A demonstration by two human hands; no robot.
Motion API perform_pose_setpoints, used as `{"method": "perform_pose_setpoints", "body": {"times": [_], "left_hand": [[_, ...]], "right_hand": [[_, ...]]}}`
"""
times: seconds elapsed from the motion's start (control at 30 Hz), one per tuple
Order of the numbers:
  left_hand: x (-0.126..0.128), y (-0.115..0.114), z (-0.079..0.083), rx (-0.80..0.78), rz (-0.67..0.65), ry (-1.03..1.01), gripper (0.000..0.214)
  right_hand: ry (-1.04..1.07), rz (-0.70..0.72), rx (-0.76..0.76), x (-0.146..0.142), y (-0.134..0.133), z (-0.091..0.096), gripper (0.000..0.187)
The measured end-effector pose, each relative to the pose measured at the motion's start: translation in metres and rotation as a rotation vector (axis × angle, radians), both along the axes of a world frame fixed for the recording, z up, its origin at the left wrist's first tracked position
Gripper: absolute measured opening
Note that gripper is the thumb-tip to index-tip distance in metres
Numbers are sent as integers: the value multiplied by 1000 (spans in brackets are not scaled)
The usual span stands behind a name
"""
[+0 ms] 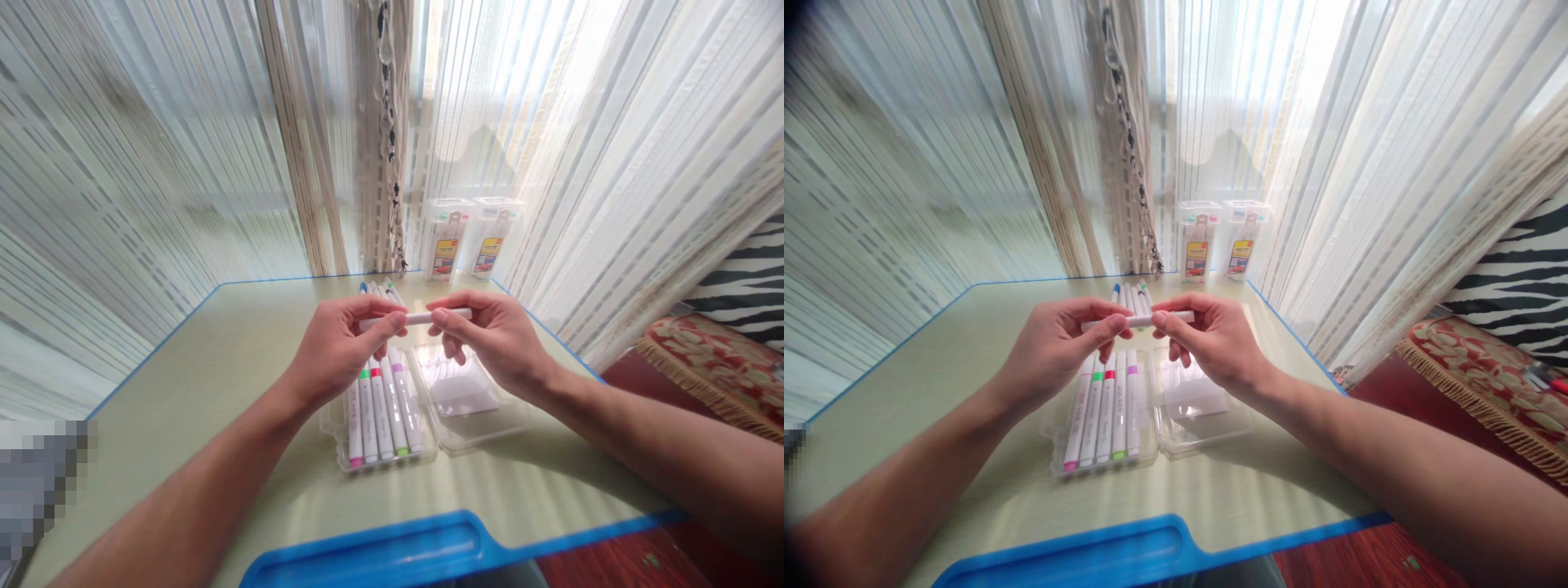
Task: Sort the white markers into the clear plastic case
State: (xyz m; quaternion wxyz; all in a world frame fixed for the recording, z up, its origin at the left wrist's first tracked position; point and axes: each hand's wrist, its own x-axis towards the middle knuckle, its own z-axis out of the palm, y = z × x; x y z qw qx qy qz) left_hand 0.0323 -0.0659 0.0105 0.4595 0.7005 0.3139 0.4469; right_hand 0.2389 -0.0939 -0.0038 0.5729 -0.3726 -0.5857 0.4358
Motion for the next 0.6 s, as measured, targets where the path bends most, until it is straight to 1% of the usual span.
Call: {"method": "perform_pose_setpoints", "body": {"times": [0.13, 0.27, 0.37, 0.6], "left_hand": [[0, 3, -1, -8, 21, -55, 26], [-1, 6, -4, -41, 43, -123, 32], [-2, 8, -5, -36, 58, -140, 34], [-2, 6, -1, 17, 123, -143, 26]], "right_hand": [[55, -15, 1, 1, 2, 0, 31], [116, -18, -9, 0, 4, 0, 27], [129, -16, 5, 1, 6, -1, 24], [125, -67, 22, 3, 7, -1, 23]]}}
